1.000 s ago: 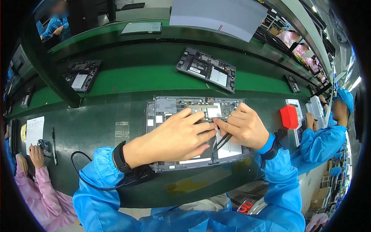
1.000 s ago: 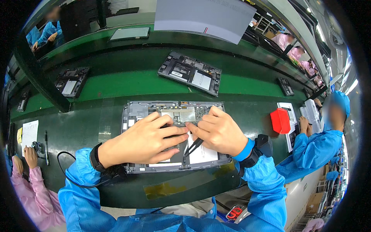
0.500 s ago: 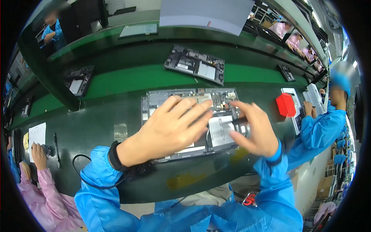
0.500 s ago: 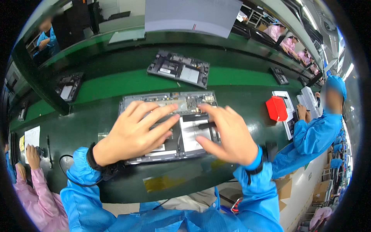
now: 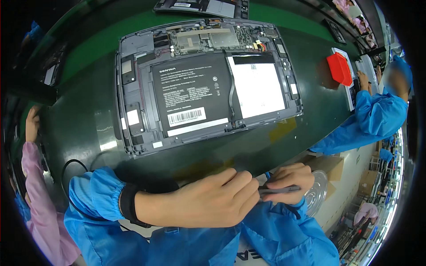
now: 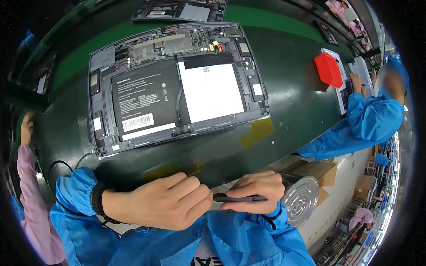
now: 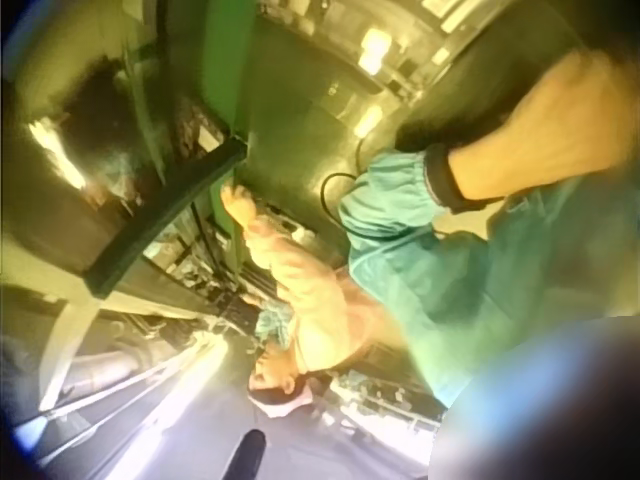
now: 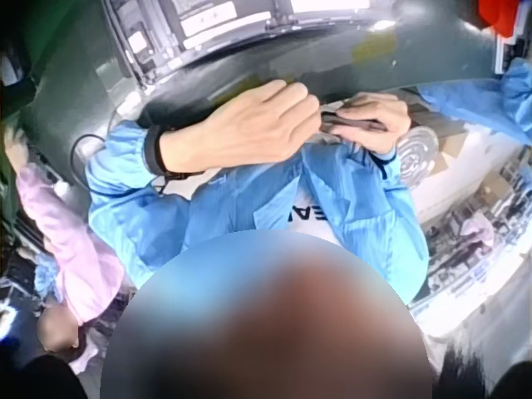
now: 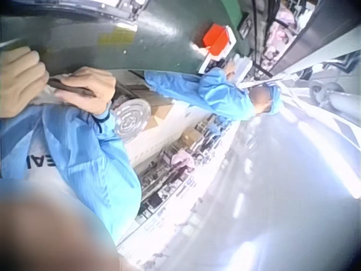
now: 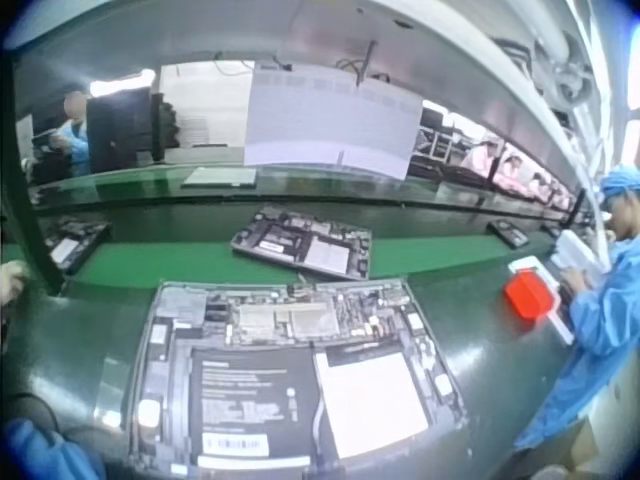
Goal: The person assembles the internal components of a tablet device by hand, placing a circuit board, ribbon cable, and internal battery into a tablet chassis, then securing them with a manual screwdriver.
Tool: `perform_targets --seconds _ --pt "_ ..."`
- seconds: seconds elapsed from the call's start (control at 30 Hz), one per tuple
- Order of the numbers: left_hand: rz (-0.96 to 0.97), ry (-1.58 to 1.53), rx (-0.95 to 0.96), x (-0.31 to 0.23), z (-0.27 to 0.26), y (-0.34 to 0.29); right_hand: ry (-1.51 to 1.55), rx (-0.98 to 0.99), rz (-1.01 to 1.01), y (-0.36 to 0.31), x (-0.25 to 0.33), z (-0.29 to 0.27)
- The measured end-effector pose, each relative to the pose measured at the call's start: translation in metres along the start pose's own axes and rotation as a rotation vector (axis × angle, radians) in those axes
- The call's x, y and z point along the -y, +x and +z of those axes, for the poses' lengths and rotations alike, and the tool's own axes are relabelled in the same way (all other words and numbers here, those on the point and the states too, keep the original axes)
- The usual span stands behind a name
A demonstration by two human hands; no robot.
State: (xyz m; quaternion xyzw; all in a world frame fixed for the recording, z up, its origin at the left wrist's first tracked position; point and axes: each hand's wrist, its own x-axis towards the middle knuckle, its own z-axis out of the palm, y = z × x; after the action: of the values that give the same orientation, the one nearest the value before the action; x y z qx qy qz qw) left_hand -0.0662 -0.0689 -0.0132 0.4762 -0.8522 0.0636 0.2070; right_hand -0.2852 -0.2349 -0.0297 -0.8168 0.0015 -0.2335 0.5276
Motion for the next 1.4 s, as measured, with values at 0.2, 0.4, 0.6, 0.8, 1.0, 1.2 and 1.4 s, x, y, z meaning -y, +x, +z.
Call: perform_targets --seconds 0.2,0.4,0.6,0.8,1.0,1.2,1.4 --pt "-0.065 -0.198 -0.132 0.001 0.011 0.001 0.33 -0.293 0.082 -0.024 -0.025 0.034" --pt "-0.212 0.036 0.285 -0.018 -0.006 -0.009 0.198 -0.581 0.232 -0.042 -0.03 0.017" --pt "-0.122 0.102 0.356 -0.016 0.031 -0.011 0.141 -0.611 0.193 -0.035 -0.041 0.0" --pt "-0.053 0.155 0.333 -0.011 0.042 -0.009 0.205 -0.518 0.261 -0.018 -0.044 0.025" --pt "0.022 0.222 0.344 -0.008 0.043 -0.011 -0.053 -0.409 0.424 -0.009 -0.052 0.03" --pt "0.02 0.242 0.343 -0.008 0.045 -0.012 -0.225 -0.29 0.295 0.008 -0.051 0.031" --pt "0.006 0.186 0.305 -0.005 0.045 -0.013 -0.307 -0.182 0.162 0.022 -0.043 0.028"
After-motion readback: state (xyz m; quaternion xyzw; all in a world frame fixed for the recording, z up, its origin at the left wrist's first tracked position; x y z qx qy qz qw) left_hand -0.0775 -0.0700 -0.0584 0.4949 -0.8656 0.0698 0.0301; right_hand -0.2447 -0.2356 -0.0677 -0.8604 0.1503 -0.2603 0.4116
